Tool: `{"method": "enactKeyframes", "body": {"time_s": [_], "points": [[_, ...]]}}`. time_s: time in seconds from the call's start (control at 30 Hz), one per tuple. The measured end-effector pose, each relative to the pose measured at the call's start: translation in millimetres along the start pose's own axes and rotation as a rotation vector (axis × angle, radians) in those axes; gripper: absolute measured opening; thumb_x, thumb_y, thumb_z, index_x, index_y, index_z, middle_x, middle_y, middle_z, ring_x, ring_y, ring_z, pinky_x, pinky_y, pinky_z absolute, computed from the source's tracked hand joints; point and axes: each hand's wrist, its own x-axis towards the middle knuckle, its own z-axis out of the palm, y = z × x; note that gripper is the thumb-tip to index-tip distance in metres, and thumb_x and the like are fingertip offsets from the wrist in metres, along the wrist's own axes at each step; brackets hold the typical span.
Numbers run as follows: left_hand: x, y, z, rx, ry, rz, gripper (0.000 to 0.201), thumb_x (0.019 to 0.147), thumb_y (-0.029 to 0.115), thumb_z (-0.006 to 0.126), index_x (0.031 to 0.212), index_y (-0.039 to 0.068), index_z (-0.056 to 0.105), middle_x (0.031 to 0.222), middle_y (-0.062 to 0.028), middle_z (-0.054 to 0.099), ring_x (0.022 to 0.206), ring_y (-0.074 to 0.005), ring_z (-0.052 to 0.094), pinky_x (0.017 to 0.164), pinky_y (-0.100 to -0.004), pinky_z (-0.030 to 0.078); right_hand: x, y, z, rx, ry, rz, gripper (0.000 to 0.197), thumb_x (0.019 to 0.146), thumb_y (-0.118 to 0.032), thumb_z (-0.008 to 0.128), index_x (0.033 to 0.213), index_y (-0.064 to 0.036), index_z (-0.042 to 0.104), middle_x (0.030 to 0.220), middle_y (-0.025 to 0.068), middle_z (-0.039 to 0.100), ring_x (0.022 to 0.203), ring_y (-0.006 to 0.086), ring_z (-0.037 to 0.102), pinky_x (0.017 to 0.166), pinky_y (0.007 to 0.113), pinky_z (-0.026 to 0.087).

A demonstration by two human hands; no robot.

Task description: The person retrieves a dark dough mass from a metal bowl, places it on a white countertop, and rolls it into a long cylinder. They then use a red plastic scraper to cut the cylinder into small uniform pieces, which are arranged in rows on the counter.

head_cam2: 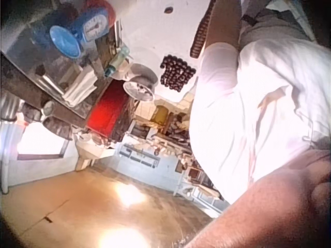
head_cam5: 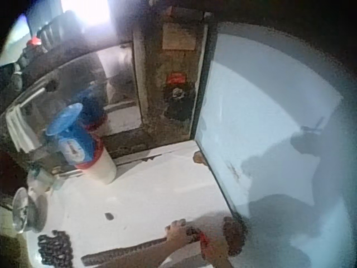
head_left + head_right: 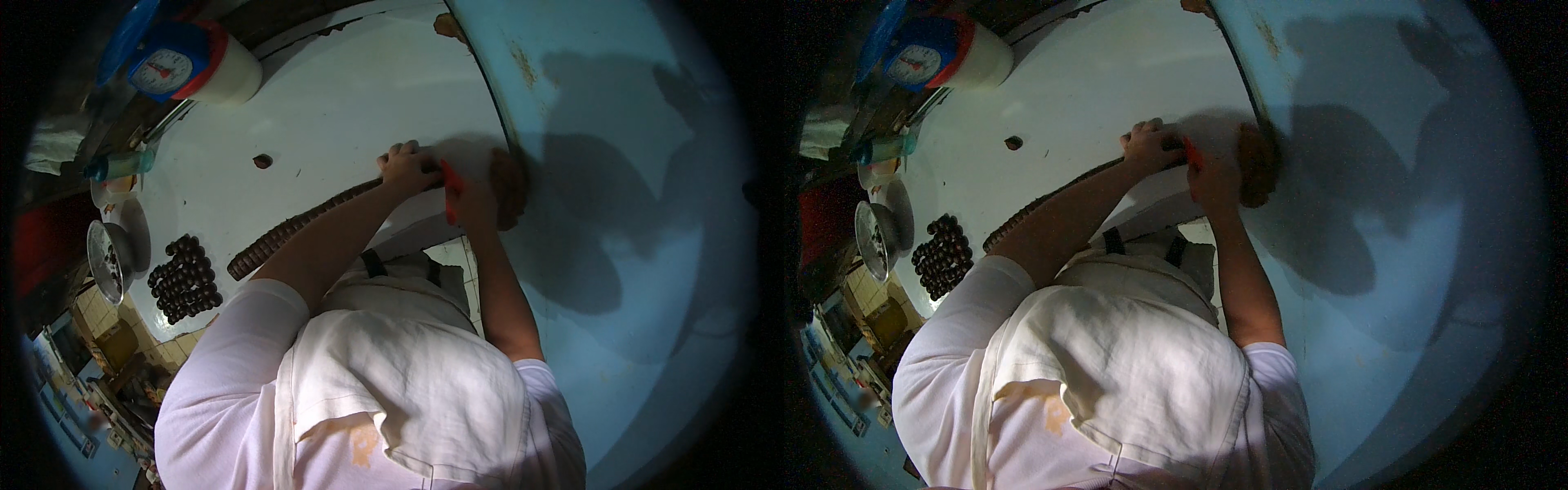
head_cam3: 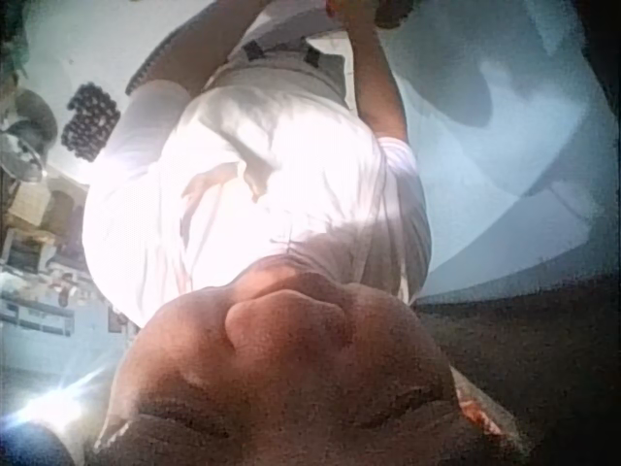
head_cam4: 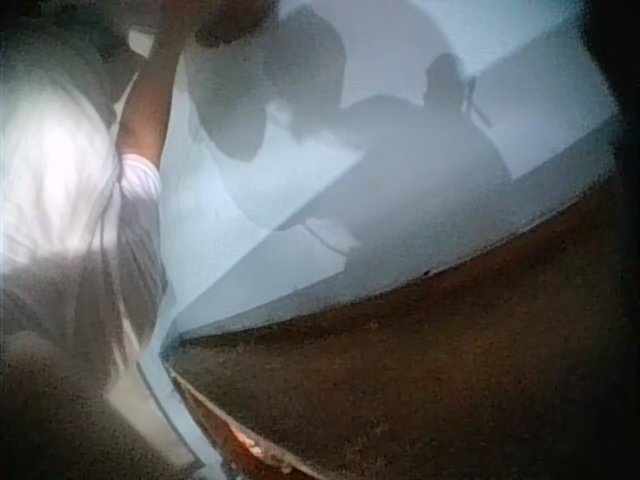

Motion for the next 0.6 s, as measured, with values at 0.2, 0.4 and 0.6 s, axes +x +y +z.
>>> {"method": "enactKeyframes", "body": {"time_s": [0.2,0.4,0.6], "points": [[-2,7,-11,0.029,-0.07,-0.022,0.051,0.08,0.057,0.079,0.125,0.034,0.074,0.139,-0.006,0.058,0.14,-0.0335,0.044,0.11,-0.0612,0.033,11,-15,-4,-0.054,-0.161,0.052,0.023,0.095,-0.028,0.065,0.099,-0.0076,0.075,0.092,0.017,0.075,0.089,0.0382,0.074,0.078,0.051,0.058],[1,6,-3,0.065,-0.03,-0.02,0.051,0.082,0.053,0.078,0.128,0.033,0.072,0.138,-0.0061,0.059,0.139,-0.034,0.045,0.109,-0.0614,0.033,32,-9,28,0.015,-0.194,0.052,0.022,0.094,-0.026,0.063,0.103,-0.0091,0.075,0.096,0.0178,0.075,0.091,0.0386,0.073,0.08,0.053,0.058],[1,-4,1,0.04,0.015,0.024,0.056,0.084,0.055,0.075,0.134,0.03,0.068,0.136,-0.0064,0.059,0.138,-0.0337,0.046,0.109,-0.0615,0.034,28,-1,19,0.203,-0.12,0.061,0.028,0.099,-0.027,0.06,0.109,-0.005,0.073,0.098,0.0201,0.074,0.094,0.0403,0.073,0.08,0.051,0.056]]}}
